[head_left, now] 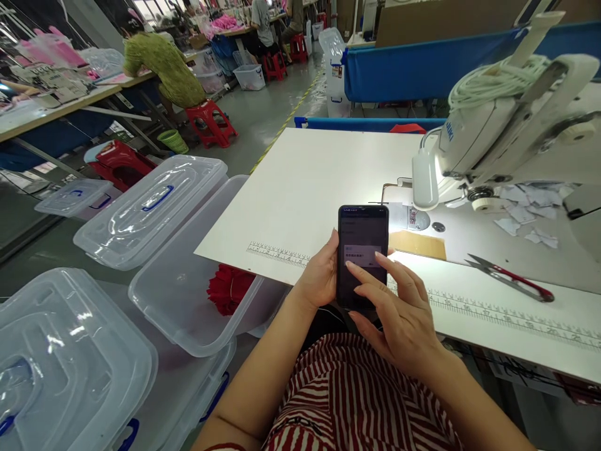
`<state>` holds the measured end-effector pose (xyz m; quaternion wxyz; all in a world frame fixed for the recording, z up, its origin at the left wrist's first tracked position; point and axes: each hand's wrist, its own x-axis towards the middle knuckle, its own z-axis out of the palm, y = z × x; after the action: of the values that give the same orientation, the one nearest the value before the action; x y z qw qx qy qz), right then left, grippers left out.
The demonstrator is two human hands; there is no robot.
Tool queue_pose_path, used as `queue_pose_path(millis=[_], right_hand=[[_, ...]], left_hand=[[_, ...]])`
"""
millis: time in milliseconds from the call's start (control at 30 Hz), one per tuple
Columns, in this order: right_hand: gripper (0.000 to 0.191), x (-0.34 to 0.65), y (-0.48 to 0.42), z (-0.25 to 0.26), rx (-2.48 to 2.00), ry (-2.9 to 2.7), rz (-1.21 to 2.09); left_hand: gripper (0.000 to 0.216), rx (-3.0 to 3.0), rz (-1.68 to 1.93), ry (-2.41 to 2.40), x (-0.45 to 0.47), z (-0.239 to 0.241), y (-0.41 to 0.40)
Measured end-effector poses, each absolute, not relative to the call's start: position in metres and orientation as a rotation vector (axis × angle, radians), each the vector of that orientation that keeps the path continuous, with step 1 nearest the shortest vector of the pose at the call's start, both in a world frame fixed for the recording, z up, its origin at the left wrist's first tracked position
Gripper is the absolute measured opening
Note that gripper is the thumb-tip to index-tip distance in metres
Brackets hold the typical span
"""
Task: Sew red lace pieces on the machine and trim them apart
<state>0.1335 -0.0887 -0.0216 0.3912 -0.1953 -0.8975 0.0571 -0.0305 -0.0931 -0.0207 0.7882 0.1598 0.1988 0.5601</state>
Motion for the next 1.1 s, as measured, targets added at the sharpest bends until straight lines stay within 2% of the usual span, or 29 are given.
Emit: queue_pose_path(millis=[267,567,1100], right_hand=[[0.013,0.128,-0.087,-0.022,-0.508,-2.286,0.107],[0.023,0.136,-0.086,-0.029,-0.628,-2.266,0.097],[0.035,0.154,-0.072,-0.03,-0.646,-2.052,0.188]], left_hand=[[0.066,0.344,1.283,0.506,-0.031,-0.026,-0.093],[0.073,0.381,1.198,0.456,-0.031,-0.02,-0.095],[0.072,0.383,1.198,0.448,-0.031,-0.017,-0.094]])
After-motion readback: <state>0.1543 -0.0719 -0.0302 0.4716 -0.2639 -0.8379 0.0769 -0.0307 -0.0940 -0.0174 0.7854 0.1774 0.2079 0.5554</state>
